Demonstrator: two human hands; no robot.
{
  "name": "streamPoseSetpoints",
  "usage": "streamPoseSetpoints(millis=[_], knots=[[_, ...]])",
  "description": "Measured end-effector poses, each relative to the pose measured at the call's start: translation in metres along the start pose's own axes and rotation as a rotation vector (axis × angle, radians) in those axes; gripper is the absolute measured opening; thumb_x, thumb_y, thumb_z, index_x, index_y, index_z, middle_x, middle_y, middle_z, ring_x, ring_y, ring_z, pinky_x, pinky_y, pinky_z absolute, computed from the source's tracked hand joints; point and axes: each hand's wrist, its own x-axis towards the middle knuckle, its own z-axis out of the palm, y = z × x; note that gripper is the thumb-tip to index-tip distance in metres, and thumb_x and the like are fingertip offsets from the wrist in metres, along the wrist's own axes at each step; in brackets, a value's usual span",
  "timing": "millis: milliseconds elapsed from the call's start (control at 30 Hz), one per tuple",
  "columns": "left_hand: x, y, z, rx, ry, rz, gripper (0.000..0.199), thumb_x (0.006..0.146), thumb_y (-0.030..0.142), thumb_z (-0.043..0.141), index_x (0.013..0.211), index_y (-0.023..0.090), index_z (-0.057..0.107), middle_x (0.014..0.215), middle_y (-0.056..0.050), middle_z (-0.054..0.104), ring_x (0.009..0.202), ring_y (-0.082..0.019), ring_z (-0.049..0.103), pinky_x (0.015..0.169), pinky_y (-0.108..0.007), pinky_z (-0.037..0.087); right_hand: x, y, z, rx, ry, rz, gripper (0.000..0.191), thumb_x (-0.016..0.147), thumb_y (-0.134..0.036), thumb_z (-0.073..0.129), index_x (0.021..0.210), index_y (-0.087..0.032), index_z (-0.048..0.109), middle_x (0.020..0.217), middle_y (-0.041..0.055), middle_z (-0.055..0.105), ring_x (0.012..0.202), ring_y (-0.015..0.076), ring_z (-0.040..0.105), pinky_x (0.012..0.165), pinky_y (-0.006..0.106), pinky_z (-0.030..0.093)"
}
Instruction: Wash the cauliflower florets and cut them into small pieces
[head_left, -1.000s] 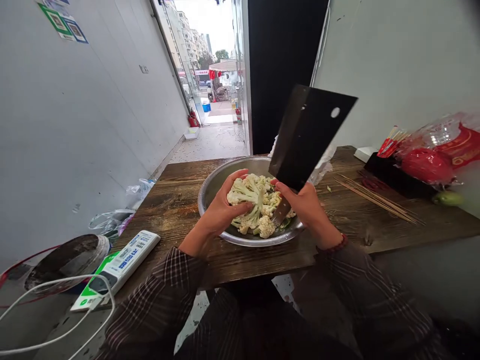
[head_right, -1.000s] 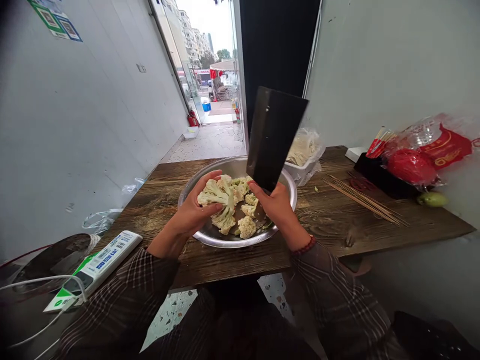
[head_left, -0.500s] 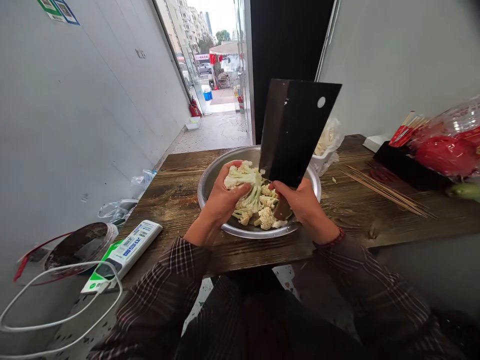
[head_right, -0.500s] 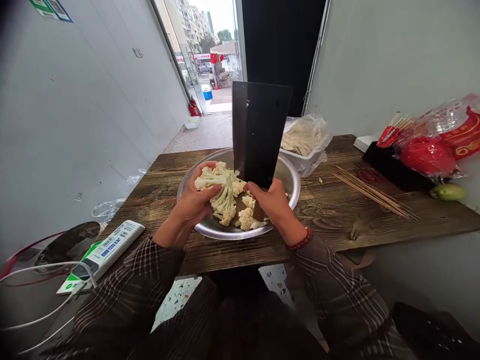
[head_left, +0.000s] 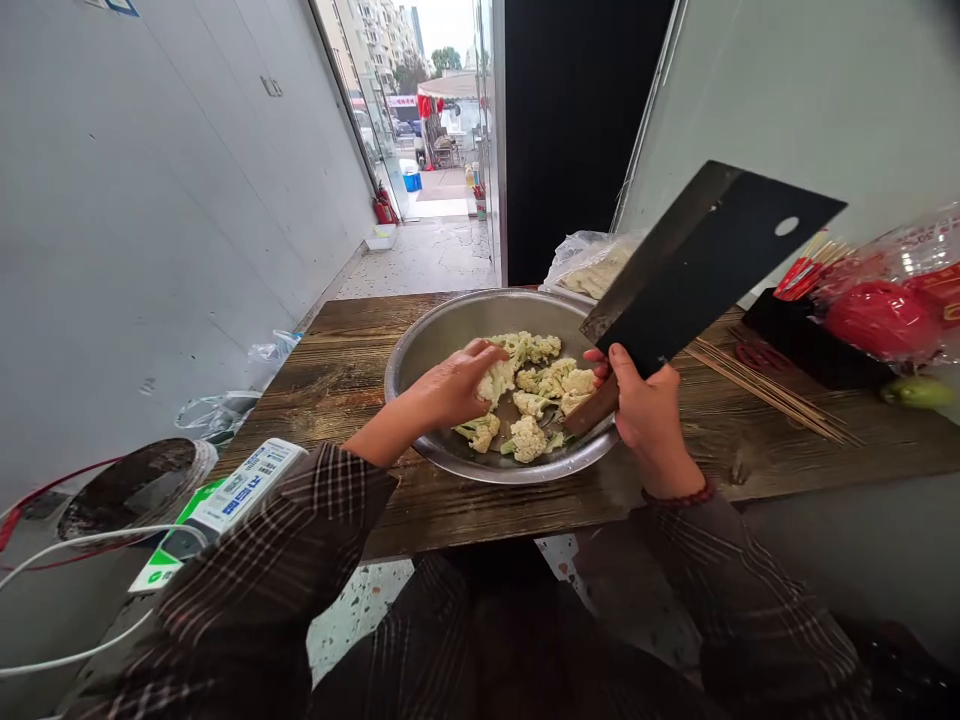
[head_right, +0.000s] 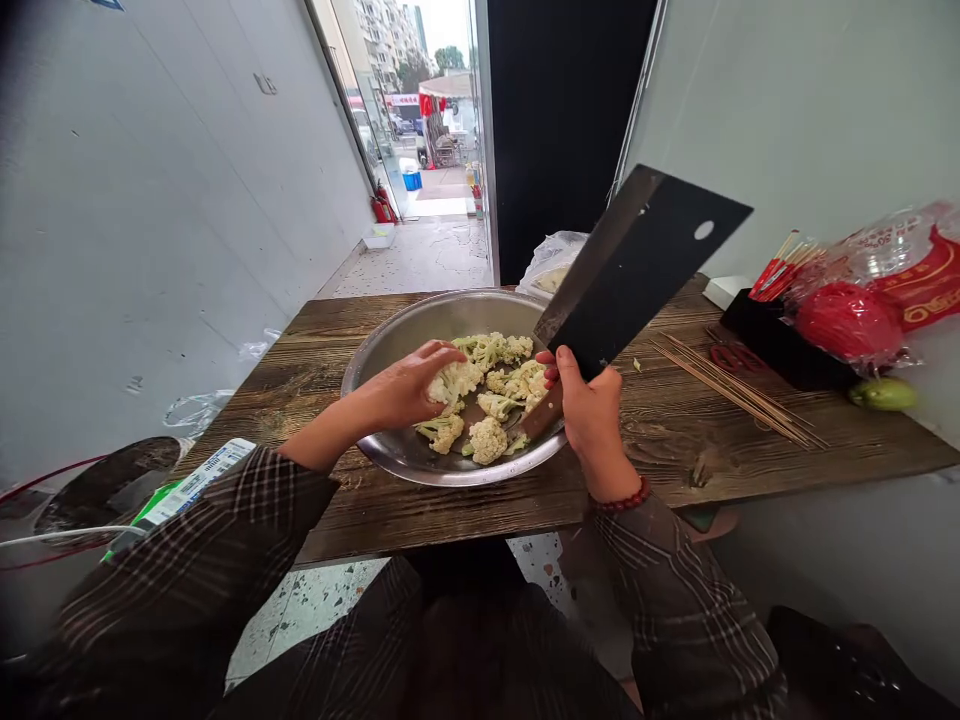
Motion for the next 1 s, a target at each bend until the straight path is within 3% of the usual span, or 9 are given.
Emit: streamPoseSetpoints(millis=[167,267,400,533,633,767,867,1000], knots=[[0.024,0.009,0.010,0.149,-0.302,0.036,0.050,0.064,0.029,0.072,0.114,0.024,0.064,0.123,-0.008,0.060,0.110,-0.026,0.055,0.094,-0.035,0.040,-0.001,0.007,-0.004,0.005,0.001,0.010,0.028,0.080,-0.044,0.064,0.071,-0.018,0.061,0.071,0.0054,0.071,0.053,0.0113,0.055,0.052,0.027,0.048],[0.046,0.023,0.020,0.167,-0.356,0.023,0.039,0.074,0.040,0.066,0.109,0.023,0.068,0.113,-0.008,0.066,0.100,-0.024,0.059,0.086,-0.032,0.042,-0.002,0.005,-0.004,-0.021,0.009,0.004,0.029,0.080,-0.045,0.063,0.070,-0.017,0.061,0.070,0.0053,0.071,0.053,0.0114,0.055,0.053,0.027,0.049],[0.069,0.035,0.044,0.363,-0.418,-0.059,0.042,0.075,0.048,0.064,0.096,0.013,0.073,0.099,-0.017,0.070,0.092,-0.030,0.063,0.077,-0.036,0.045,-0.004,0.004,-0.003,-0.041,-0.002,-0.001,0.030,0.080,-0.045,0.063,0.071,-0.016,0.063,0.068,0.0052,0.071,0.052,0.0115,0.055,0.052,0.026,0.047],[0.077,0.032,0.062,0.449,-0.463,-0.072,0.037,0.072,0.035,0.062,0.097,0.009,0.074,0.097,-0.021,0.070,0.085,-0.032,0.064,0.070,-0.037,0.046,-0.005,0.006,-0.003,-0.050,-0.002,0.003,0.031,0.080,-0.045,0.063,0.070,-0.016,0.064,0.068,0.0057,0.071,0.053,0.0116,0.056,0.052,0.025,0.046],[0.077,0.021,0.060,0.405,-0.428,-0.147,0.033,0.067,0.020,0.061,0.096,0.013,0.074,0.095,-0.016,0.072,0.082,-0.029,0.064,0.065,-0.034,0.045,-0.005,0.006,-0.003,-0.047,0.001,0.007,0.031,0.079,-0.046,0.064,0.071,-0.015,0.064,0.070,0.0065,0.072,0.053,0.0116,0.056,0.052,0.025,0.047],[0.074,0.007,0.043,0.079,-0.234,-0.205,0.026,0.067,0.017,0.056,0.085,0.015,0.075,0.071,-0.006,0.068,0.069,-0.021,0.060,0.061,-0.029,0.043,-0.005,0.004,-0.004,-0.043,0.001,-0.002,0.031,0.080,-0.046,0.065,0.071,-0.015,0.065,0.072,0.0071,0.072,0.055,0.0120,0.056,0.052,0.026,0.048],[0.066,0.008,0.023,-0.422,-0.072,-0.283,0.020,0.070,0.017,0.056,0.083,0.014,0.071,0.064,-0.002,0.064,0.060,-0.015,0.057,0.059,-0.026,0.045,-0.006,0.003,-0.004,-0.057,-0.024,0.005,0.032,0.080,-0.046,0.064,0.073,-0.015,0.067,0.072,0.0074,0.072,0.055,0.0128,0.057,0.053,0.026,0.049],[0.043,0.019,0.001,-1.091,0.075,-0.342,0.016,0.074,0.026,0.066,0.084,0.014,0.064,0.072,-0.004,0.065,0.063,-0.013,0.060,0.063,-0.030,0.054,-0.008,0.003,-0.004,-0.087,-0.067,-0.020,0.033,0.081,-0.047,0.064,0.071,-0.016,0.066,0.070,0.0070,0.072,0.056,0.0138,0.058,0.056,0.027,0.050]])
